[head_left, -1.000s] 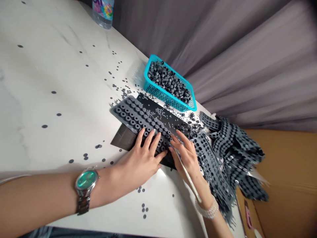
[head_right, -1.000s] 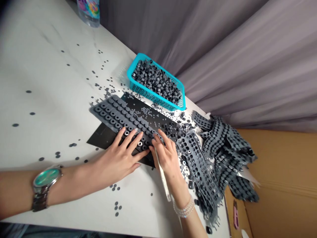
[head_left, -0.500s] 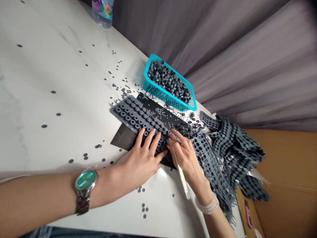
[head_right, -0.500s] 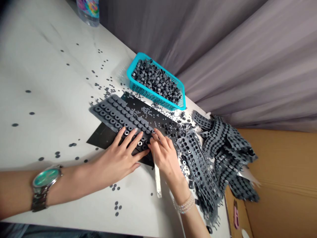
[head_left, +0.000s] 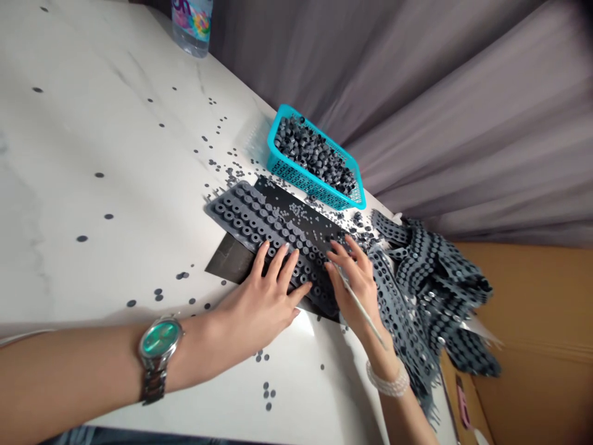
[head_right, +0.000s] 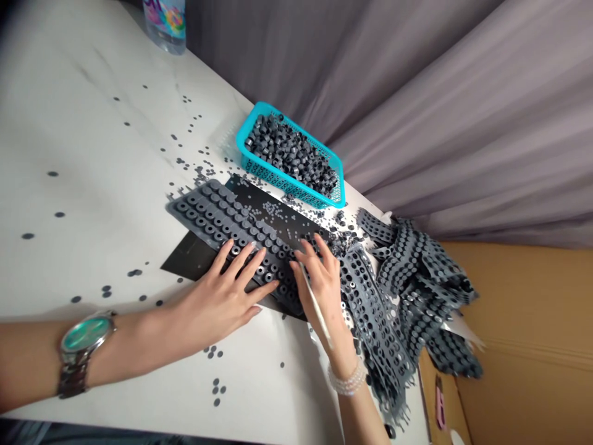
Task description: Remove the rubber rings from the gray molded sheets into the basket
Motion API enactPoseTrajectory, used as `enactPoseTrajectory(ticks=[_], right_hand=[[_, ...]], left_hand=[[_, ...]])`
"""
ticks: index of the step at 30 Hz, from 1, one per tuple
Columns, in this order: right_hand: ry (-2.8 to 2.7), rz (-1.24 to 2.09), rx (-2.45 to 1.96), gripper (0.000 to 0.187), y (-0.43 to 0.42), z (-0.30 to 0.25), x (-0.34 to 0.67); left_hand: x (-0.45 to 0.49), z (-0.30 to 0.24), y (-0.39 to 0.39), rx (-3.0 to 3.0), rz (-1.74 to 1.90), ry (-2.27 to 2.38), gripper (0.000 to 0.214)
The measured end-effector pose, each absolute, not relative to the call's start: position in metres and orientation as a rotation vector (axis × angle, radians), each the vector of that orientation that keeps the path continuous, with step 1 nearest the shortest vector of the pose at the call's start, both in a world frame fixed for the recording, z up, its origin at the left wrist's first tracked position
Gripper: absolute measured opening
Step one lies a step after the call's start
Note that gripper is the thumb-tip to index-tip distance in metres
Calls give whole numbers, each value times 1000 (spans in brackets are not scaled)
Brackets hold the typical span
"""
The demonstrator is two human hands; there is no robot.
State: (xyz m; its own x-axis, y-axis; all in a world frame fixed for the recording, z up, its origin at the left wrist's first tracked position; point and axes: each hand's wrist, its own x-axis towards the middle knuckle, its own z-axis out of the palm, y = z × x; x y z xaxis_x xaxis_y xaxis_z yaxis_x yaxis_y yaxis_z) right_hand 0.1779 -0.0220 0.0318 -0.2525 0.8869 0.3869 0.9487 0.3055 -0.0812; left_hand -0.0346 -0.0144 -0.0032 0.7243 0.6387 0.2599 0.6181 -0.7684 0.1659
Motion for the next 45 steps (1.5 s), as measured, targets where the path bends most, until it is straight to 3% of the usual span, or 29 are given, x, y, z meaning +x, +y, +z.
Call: enactPoseTrajectory(ticks=[21, 34, 39, 45], right_hand=[[-2588, -318, -1454, 20, -3, 31, 159], [-1984, -287, -1887, 21, 2, 23, 183], [-2203, -204, -1678, 14, -14, 30, 176], [-2393, -281, -1475, 19, -15, 29, 162]], left_hand=[[-35, 4, -15, 2841, 463, 1033, 48], [-35, 1, -15, 2846, 450, 1014, 48], [-34, 0, -15, 2847, 461, 1023, 48], [-36, 2, -14, 2820, 509, 979, 45]])
